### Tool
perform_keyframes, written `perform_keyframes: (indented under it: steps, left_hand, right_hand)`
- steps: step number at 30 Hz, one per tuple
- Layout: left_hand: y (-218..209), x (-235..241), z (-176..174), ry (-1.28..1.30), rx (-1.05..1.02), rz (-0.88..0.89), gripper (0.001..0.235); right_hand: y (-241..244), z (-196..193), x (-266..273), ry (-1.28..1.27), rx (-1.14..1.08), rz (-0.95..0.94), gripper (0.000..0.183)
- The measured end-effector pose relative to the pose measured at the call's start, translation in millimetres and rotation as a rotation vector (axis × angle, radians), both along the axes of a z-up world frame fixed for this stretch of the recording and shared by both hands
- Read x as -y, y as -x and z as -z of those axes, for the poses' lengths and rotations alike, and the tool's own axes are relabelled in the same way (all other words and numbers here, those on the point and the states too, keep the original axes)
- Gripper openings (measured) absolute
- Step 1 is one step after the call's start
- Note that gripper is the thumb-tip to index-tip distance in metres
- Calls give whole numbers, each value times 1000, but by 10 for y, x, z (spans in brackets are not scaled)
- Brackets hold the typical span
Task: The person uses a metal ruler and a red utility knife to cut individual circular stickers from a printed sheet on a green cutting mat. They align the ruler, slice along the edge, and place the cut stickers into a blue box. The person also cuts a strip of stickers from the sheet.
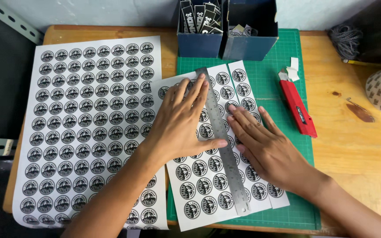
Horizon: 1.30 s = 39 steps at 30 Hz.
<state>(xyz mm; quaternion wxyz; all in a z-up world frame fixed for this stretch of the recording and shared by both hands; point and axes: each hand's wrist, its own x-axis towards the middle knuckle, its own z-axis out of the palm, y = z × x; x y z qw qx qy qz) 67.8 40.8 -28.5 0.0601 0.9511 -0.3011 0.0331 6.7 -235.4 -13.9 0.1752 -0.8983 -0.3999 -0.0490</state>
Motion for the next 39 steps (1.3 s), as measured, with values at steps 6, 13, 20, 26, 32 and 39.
perform_keyframes:
  steps: [6,13,20,26,32,39]
  left_hand:
    - [15,20,-15,-23,0,-26,154]
    - [-9,47,56,-41,28,-33,148]
    - [3,55,1,76,-44,17,149]
    - [58,30,-68,23,-57,5,152]
    - [54,40,-69,30,-50,-4,155]
    - [60,35,-30,-2,-50,-13,153]
  right_hand:
    - [50,60,79,28,75,122,75]
    - [56,-83,19,-24,59,79,71]
    - [108,-19,-24,-25,23,33,63]
    - [154,-15,-62,-34,1,27,69]
    - [135,-16,-50,-46,-13,38,72]
    - [126,-13,-41,-46,-18,39,72]
